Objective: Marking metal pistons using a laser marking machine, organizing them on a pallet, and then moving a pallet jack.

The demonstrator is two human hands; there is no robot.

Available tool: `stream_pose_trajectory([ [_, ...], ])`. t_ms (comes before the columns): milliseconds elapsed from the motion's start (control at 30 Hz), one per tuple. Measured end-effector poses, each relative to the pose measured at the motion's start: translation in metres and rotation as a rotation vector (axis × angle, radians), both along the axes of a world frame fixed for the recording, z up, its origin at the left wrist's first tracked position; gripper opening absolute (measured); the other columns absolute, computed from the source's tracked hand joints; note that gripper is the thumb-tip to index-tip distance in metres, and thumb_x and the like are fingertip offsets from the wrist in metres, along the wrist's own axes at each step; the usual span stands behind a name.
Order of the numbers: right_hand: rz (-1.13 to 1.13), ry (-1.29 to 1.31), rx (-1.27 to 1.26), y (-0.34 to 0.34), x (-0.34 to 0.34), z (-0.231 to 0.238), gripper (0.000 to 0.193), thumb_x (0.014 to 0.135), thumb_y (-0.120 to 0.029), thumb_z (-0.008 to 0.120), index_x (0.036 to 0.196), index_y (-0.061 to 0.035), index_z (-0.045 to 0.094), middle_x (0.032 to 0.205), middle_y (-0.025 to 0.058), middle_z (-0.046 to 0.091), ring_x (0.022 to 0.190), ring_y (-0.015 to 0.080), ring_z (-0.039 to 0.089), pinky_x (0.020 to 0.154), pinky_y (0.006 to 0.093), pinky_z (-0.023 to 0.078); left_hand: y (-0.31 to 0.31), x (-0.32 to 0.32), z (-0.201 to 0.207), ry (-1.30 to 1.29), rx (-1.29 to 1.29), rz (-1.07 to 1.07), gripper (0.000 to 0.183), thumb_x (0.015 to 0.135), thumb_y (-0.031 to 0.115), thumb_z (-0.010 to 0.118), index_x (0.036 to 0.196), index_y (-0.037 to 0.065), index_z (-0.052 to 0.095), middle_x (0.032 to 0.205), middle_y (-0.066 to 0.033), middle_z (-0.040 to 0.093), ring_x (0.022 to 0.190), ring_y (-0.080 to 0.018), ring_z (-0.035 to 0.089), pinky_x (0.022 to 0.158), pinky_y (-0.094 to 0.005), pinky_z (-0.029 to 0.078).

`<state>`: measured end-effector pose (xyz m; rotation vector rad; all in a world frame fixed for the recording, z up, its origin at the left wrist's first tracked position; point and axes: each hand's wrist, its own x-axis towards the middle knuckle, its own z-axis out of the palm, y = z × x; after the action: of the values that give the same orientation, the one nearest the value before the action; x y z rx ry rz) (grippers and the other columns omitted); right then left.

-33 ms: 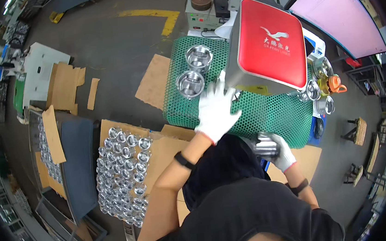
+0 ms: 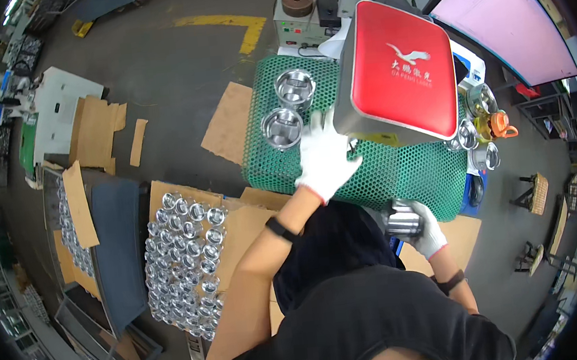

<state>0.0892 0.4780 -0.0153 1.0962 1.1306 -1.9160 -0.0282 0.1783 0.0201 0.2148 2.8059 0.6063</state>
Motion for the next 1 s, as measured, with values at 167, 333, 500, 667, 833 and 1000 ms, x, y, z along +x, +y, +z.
stream_pose_trajectory([
  [167,0.052,0.163,0.094,0.008,-0.033,0.004,0.047,0.095,-0.044,0.057,0.127,-0.0096,0.061,0.115,0.0113,0.07,0.097,0.0286,0.072,0.078,0.0471,0.062,-0.011,-0.051,-0.102,0.508,0.203,0.008,0.069,0.072,0.041,0.077,0.128,0.01,0.053,0.112,-0.0191,0.056,0.094,-0.0366,0.066,0.081,-0.0432,0.055],
  [333,0.218,0.759,0.507,-0.034,-0.116,-0.035,0.065,0.087,-0.031,0.075,0.14,-0.0071,0.046,0.132,0.0139,0.061,0.117,0.0236,0.063,0.095,0.0372,0.053,-0.025,-0.035,-0.064,0.368,0.866,0.388,0.087,0.066,0.03,0.087,0.14,0.008,0.048,0.124,-0.0217,0.057,0.099,-0.0365,0.066,0.085,-0.0431,0.054],
  [500,0.745,1.014,0.673,-0.098,-0.173,-0.082,0.059,0.092,-0.047,0.066,0.137,-0.0115,0.056,0.135,0.0093,0.061,0.124,0.0255,0.057,0.108,0.0372,0.042,-0.079,0.044,0.007,0.213,1.316,0.562,0.088,0.068,0.021,0.089,0.141,-0.004,0.044,0.125,-0.0163,0.061,0.112,-0.024,0.062,0.095,-0.0349,0.052],
  [667,1.273,0.863,0.857,-0.192,-0.176,0.011,0.067,0.084,-0.059,0.063,0.126,-0.0073,0.063,0.115,0.0148,0.071,0.106,0.0301,0.067,0.095,0.0346,0.049,-0.134,0.176,0.001,0.075,1.553,0.996,0.074,0.083,0.009,0.07,0.149,0.002,0.037,0.138,-0.013,0.051,0.123,-0.0246,0.056,0.104,-0.0365,0.046],
  [833,1.247,1.054,1.164,-0.198,-0.178,0.006,0.068,0.08,-0.056,0.067,0.132,-0.013,0.059,0.105,0.0144,0.072,0.095,0.0328,0.07,0.086,0.0375,0.054,-0.191,0.336,-0.101,-0.038,1.573,1.447,0.071,0.085,0.009,0.071,0.147,0.005,0.038,0.13,-0.0139,0.057,0.112,-0.0248,0.062,0.091,-0.0397,0.056],
  [1000,1.242,1.411,1.329,-0.197,-0.168,0.023,0.074,0.079,-0.052,0.068,0.141,-0.0183,0.046,0.133,0.0216,0.058,0.097,0.0384,0.069,0.087,0.0401,0.055,-0.175,0.433,-0.09,0.038,1.487,1.65,0.045,0.088,0.024,0.068,0.127,0.006,0.057,0.113,-0.0137,0.07,0.095,-0.028,0.071,0.082,-0.0442,0.061],
])
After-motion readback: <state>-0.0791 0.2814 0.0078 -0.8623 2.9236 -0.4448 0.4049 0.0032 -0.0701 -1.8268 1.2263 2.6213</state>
